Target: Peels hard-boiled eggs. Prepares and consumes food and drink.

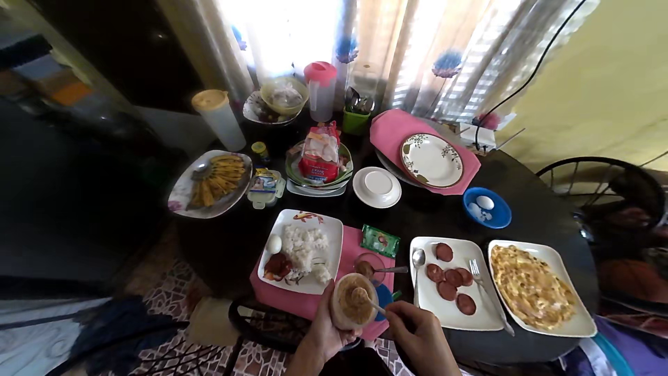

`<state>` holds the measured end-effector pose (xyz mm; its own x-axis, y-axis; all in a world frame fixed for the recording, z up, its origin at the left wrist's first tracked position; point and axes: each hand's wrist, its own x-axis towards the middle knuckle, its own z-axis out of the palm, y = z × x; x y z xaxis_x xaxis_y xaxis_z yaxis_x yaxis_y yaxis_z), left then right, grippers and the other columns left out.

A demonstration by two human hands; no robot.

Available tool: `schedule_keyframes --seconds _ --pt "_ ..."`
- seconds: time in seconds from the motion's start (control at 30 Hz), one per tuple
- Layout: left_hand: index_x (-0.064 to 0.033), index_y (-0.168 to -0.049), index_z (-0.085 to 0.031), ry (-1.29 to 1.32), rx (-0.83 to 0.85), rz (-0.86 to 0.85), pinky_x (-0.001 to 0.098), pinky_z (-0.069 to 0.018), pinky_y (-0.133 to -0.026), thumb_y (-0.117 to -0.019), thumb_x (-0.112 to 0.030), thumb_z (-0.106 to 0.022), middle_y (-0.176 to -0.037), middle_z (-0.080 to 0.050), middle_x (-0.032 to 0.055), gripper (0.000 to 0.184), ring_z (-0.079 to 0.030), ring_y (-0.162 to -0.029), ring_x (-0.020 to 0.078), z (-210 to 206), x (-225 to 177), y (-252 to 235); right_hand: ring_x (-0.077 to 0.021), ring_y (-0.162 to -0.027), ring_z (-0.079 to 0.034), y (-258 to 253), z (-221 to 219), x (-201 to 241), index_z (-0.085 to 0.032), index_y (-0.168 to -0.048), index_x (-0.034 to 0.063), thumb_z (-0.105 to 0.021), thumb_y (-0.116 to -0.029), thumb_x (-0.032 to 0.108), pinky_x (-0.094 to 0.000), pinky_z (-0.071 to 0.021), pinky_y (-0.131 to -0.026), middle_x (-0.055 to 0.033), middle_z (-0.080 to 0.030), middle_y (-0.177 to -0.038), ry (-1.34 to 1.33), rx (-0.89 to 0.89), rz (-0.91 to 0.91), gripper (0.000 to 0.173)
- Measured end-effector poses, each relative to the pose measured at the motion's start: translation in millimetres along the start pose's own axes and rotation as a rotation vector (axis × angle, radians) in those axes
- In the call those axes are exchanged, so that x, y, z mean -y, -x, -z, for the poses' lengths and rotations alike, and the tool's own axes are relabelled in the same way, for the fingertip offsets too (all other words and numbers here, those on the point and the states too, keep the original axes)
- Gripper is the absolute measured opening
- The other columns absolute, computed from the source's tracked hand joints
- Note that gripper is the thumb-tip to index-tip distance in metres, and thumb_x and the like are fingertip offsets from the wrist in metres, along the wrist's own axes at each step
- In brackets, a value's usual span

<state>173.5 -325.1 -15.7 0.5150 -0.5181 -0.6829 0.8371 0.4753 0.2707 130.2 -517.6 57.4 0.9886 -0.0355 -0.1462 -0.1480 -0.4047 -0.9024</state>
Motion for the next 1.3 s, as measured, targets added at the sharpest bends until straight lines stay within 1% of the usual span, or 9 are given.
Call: schedule_keyframes --seconds 0.17,0.37,0.47,0.57,0.7,0.8,0.97,1.13,1.3 --pt "-0.0079 -0.116 -0.062 0.003 0.004 -0.012 0.0287 -0.0527 -0.049 -0.0997 -0.073 -0.010 -0.079 -0.068 0.0162 0.084 -0.063 -0.056 0.0201 6 1 -1 -0.0016 -0.052 -0.056 -4 1 -1 -0.073 -0.097 0.0021 -0.059 -0.0959 0.009 -0.0198 -0.0484 -0.049 0.0042 -0.065 -0.067 -0.254 0.026 -0.169 0.016" --pt "-0.0070 -0.109 -0.062 0.055 -0.118 0.003 0.0291 -0.0525 -0.047 -0.0995 -0.074 -0.015 -0.072 -0.066 0.0164 0.082 -0.063 -0.053 0.0214 19 -4 12 -0.0031 -0.052 -0.055 -20 -1 -24 -0.072 -0.095 0.0012 -0.058 -0.0957 0.009 -0.0192 -0.0463 -0.047 0.0026 -0.065 -0.066 -0.387 -0.170 -0.208 0.016" --pt "-0.0088 -0.109 -0.062 0.068 -0.111 -0.026 0.0281 -0.0523 -0.047 -0.0997 -0.073 -0.012 -0.073 -0.068 0.0155 0.082 -0.064 -0.053 0.0205 25 -6 21 -0.0031 -0.059 -0.062 -30 -14 -56 -0.074 -0.097 0.0021 -0.061 -0.0945 0.011 -0.0207 -0.0531 -0.055 0.0015 -0.069 -0.071 -0.048 -0.290 -0.012 0.016" --pt "-0.0086 -0.114 -0.060 0.071 -0.101 -0.090 0.0294 -0.0537 -0.048 -0.1014 -0.069 -0.009 -0.076 -0.069 0.0161 0.080 -0.064 -0.054 0.0207 27 -5 28 -0.0180 -0.068 -0.071 -40 -33 -106 -0.075 -0.093 -0.0014 -0.063 -0.0886 0.008 -0.0318 -0.0609 -0.065 -0.0092 -0.072 -0.078 0.412 -0.377 0.352 0.016" --pt "-0.0080 -0.118 -0.059 0.126 -0.087 -0.112 0.0303 -0.0549 -0.048 -0.1017 -0.069 -0.010 -0.083 -0.070 0.0191 0.080 -0.066 -0.056 0.0226 27 -5 35 -0.0212 -0.066 -0.068 -49 -39 -137 -0.074 -0.090 0.0019 -0.059 -0.0920 0.011 -0.0284 -0.0592 -0.065 -0.0080 -0.067 -0.071 0.690 -0.412 0.669 0.018" --pt "-0.0080 -0.120 -0.058 0.157 -0.105 -0.104 0.0316 -0.0557 -0.048 -0.1019 -0.069 -0.012 -0.088 -0.070 0.0204 0.079 -0.067 -0.058 0.0242 26 -5 39 -0.0178 -0.067 -0.067 -43 -40 -128 -0.074 -0.092 0.0013 -0.060 -0.0907 0.010 -0.0260 -0.0585 -0.067 -0.0077 -0.068 -0.073 0.572 -0.449 0.613 0.016" --pt "-0.0084 -0.116 -0.060 0.149 -0.103 -0.049 0.0309 -0.0564 -0.049 -0.1003 -0.072 -0.014 -0.083 -0.071 0.0194 0.080 -0.068 -0.058 0.0243 27 -4 34 -0.0014 -0.058 -0.062 -22 -30 -48 -0.071 -0.093 0.0015 -0.061 -0.0941 0.009 -0.0188 -0.0527 -0.054 0.0019 -0.069 -0.072 -0.138 -0.258 0.089 0.013" --pt "-0.0087 -0.114 -0.063 0.068 0.069 0.024 0.0293 -0.0562 -0.051 -0.0981 -0.075 -0.014 -0.086 -0.072 0.0177 0.084 -0.068 -0.061 0.0215 30 -1 23 -0.0121 -0.070 -0.068 -19 -23 -4 -0.074 -0.094 0.0049 -0.063 -0.0925 0.008 -0.0235 -0.0584 -0.067 -0.0051 -0.070 -0.077 0.339 -0.062 0.595 0.012" --pt "-0.0134 -0.105 -0.070 0.083 0.173 0.111 0.0325 -0.0582 -0.055 -0.0999 -0.071 -0.019 -0.090 -0.074 0.0139 0.077 -0.071 -0.069 0.0220 16 -5 27 -0.0198 -0.069 -0.066 -24 -31 12 -0.068 -0.085 0.0084 -0.063 -0.0870 -0.001 -0.0298 -0.0569 -0.058 -0.0045 -0.065 -0.075 0.635 0.091 0.908 0.012"
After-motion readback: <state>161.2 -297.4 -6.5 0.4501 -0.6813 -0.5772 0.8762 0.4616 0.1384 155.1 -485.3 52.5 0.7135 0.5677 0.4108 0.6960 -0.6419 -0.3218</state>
